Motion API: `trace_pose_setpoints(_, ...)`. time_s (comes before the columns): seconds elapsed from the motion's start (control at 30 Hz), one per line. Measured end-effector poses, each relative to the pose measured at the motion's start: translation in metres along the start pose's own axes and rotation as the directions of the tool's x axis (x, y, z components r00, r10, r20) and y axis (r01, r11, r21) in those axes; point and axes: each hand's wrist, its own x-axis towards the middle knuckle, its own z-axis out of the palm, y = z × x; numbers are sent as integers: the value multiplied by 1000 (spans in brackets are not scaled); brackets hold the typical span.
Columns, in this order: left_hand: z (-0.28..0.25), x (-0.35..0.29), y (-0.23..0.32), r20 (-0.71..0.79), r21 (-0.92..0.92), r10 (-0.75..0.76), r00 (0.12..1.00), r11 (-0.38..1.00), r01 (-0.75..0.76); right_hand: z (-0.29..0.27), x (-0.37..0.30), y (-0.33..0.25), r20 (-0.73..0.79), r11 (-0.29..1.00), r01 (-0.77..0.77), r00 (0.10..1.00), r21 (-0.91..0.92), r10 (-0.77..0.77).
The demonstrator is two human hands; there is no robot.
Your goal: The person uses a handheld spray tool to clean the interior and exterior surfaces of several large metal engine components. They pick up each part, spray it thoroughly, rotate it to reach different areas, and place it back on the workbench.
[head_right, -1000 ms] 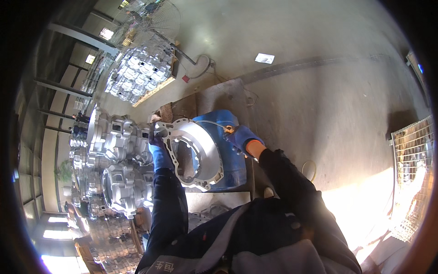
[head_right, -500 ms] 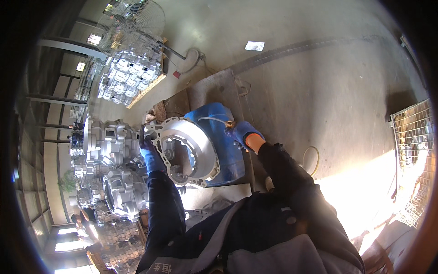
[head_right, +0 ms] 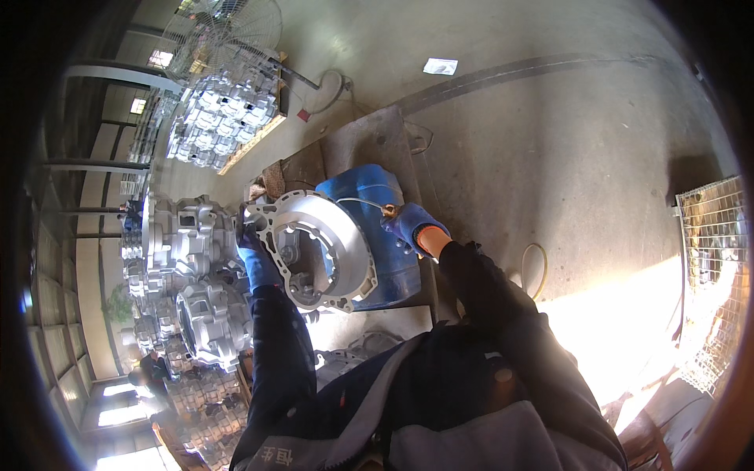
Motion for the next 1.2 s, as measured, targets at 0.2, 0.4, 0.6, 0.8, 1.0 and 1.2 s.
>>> trace_pose_setpoints(0.2,-3,0,-6,-5,23,-7,1000,1000,7,-5,-10,-15,11,1000,-21,1000,-23,21)
trace_pose_setpoints(0.4,-1,10,-32,-1,70,-19,1000,997,19,-3,-2,-11,3,999,-24,1000,-46,24)
trace_pose_setpoints(0.6,30,13,17,10,3,10,1000,1000,-10,-26,-25,10,-43,984,-19,999,-176,12)
trace_pose_setpoints(0.8,5,-12,52,-26,43,-37,999,998,38,-39,-39,56,48,964,18,999,-266,-6)
trace_pose_setpoints(1.0,18,-23,75,-64,38,35,997,999,-33,-60,-102,75,158,904,177,980,-390,-123)
trace_pose_setpoints(1.2,17,-33,74,-114,12,146,983,989,-146,-77,-181,31,361,969,92,933,-229,-3)
